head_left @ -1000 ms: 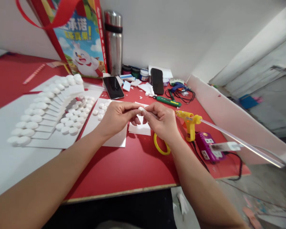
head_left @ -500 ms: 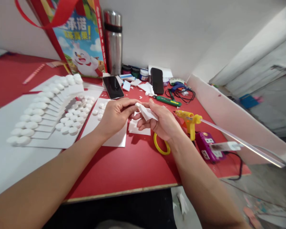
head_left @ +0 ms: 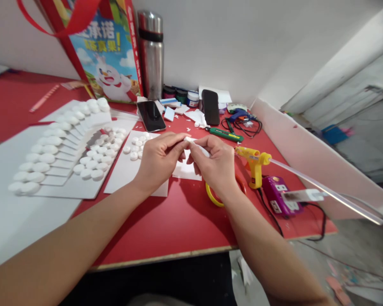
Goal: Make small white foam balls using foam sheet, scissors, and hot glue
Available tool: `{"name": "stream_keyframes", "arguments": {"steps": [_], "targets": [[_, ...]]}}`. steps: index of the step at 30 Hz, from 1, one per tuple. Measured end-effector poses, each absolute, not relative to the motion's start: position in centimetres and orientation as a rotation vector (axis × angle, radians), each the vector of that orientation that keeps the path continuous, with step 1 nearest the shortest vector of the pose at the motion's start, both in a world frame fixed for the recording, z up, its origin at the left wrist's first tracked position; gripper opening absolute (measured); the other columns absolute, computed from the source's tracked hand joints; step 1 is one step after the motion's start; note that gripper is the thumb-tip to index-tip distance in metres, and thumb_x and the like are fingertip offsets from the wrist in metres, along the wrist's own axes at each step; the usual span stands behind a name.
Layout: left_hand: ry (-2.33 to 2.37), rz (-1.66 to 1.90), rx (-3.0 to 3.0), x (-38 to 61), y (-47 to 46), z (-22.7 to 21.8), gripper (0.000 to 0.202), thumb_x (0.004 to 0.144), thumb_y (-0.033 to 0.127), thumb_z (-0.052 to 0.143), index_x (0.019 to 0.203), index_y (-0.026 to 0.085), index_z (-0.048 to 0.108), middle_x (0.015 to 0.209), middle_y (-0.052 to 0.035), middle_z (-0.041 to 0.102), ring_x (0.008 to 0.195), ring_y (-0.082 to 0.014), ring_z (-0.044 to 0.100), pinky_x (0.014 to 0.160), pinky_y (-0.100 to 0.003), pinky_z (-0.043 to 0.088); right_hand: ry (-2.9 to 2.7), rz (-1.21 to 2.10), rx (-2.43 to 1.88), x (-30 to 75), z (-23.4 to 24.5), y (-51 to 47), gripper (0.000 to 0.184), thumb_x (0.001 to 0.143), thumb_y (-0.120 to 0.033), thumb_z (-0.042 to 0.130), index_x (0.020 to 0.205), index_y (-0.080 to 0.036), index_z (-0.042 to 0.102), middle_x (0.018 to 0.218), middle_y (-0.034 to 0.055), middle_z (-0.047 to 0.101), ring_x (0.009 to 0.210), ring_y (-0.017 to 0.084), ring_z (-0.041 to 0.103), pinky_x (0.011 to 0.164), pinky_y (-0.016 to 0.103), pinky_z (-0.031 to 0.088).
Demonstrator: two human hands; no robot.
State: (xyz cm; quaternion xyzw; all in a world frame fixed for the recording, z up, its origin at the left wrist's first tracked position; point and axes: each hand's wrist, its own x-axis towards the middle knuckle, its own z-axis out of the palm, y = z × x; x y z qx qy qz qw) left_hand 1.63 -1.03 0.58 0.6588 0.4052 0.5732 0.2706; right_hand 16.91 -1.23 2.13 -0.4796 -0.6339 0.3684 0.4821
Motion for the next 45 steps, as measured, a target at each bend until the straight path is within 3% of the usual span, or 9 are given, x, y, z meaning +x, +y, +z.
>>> {"name": "stream_keyframes", "arguments": {"steps": [11, 18, 27, 29, 32, 36, 41, 45], "targets": [[1.02, 1.68, 1.854, 2.0, -1.5, -0.3, 0.023, 0.1, 0.024, 0.064, 0.115, 0.025, 0.081, 0.082, -0.0015, 0.073, 0.068, -0.0119, 0.066, 0.07, -0.026, 0.059, -1.595, 0.909, -1.099, 17.5, 2.1, -1.2, 0.029, 0.096, -0.049, 0.069, 0.089, -0.021, 0.066, 0.065, -0.0018, 0.068, 0.044, 0.01, 0.054, 0.046, 0.026, 0.042], [0.887, 1.367, 1.424, 1.0, -1.0, 1.6, 0.018, 0.087, 0.03, 0.079, 0.097, 0.015, 0.083, 0.071, -0.0037, 0.074, 0.055, -0.0141, 0.069, 0.056, -0.026, 0.062, -1.701, 1.001, -0.987, 19.0, 2.4, -0.4, 0.031, 0.095, -0.051, 0.07, 0.087, -0.021, 0.065, 0.064, -0.0018, 0.067, 0.043, 0.009, 0.05, 0.045, 0.025, 0.038], [0.9, 1.308, 1.578, 0.5, -0.4, 0.9, 0.02, 0.09, 0.034, 0.075, 0.098, 0.017, 0.081, 0.076, -0.0044, 0.075, 0.063, -0.0159, 0.071, 0.064, -0.028, 0.062, -1.739, 0.927, -1.076, 18.5, 1.7, -0.2, 0.031, 0.093, -0.05, 0.072, 0.087, -0.02, 0.066, 0.067, -0.0004, 0.069, 0.047, 0.009, 0.053, 0.046, 0.024, 0.039], [0.977, 1.351, 1.697, 0.6, -0.4, 0.6, 0.018, 0.095, 0.032, 0.07, 0.099, 0.019, 0.08, 0.077, -0.0037, 0.074, 0.065, -0.0157, 0.07, 0.066, -0.027, 0.059, -1.627, 1.089, -1.075, 18.3, 2.0, -0.1, 0.037, 0.09, -0.056, 0.072, 0.087, -0.02, 0.065, 0.068, 0.0005, 0.069, 0.046, 0.011, 0.056, 0.045, 0.025, 0.044], [1.079, 1.421, 1.816, 0.6, -0.3, 0.5, 0.017, 0.098, 0.027, 0.064, 0.096, 0.019, 0.079, 0.084, -0.0038, 0.076, 0.073, -0.0161, 0.069, 0.07, -0.027, 0.055, -1.334, 1.57, -1.014, 18.3, 2.5, 0.4, 0.045, 0.096, -0.063, 0.059, 0.096, -0.018, 0.065, 0.074, 0.005, 0.073, 0.051, 0.016, 0.065, 0.047, 0.028, 0.051], [1.061, 1.445, 1.887, 0.5, -0.3, 0.3, 0.016, 0.097, 0.025, 0.063, 0.1, 0.019, 0.079, 0.092, -0.0044, 0.077, 0.083, -0.0173, 0.069, 0.077, -0.027, 0.054, -1.106, 1.929, -0.955, 18.6, 2.9, 0.9, 0.038, 0.104, -0.05, 0.048, 0.11, -0.017, 0.065, 0.078, 0.0068, 0.075, 0.056, 0.017, 0.068, 0.049, 0.026, 0.054], [0.987, 1.425, 1.816, 0.5, -0.2, 0.2, 0.02, 0.099, 0.026, 0.062, 0.105, 0.019, 0.079, 0.081, -0.0028, 0.069, 0.064, -0.0122, 0.061, 0.065, -0.025, 0.05, -1.07, 1.896, -0.952, 18.6, 3.3, 0.5, 0.021, 0.096, -0.038, 0.068, 0.099, -0.017, 0.069, 0.072, -0.0008, 0.065, 0.05, 0.009, 0.055, 0.047, 0.021, 0.05], [0.987, 1.432, 1.763, 0.6, -0.2, 0.5, 0.018, 0.097, 0.023, 0.063, 0.099, 0.018, 0.08, 0.079, -0.002, 0.069, 0.062, -0.0108, 0.06, 0.063, -0.024, 0.05, -1.142, 1.856, -0.928, 18.6, 3.3, 0.2, 0.026, 0.086, -0.041, 0.079, 0.091, -0.016, 0.072, 0.073, -0.0034, 0.058, 0.051, 0.005, 0.049, 0.047, 0.02, 0.05]]}}
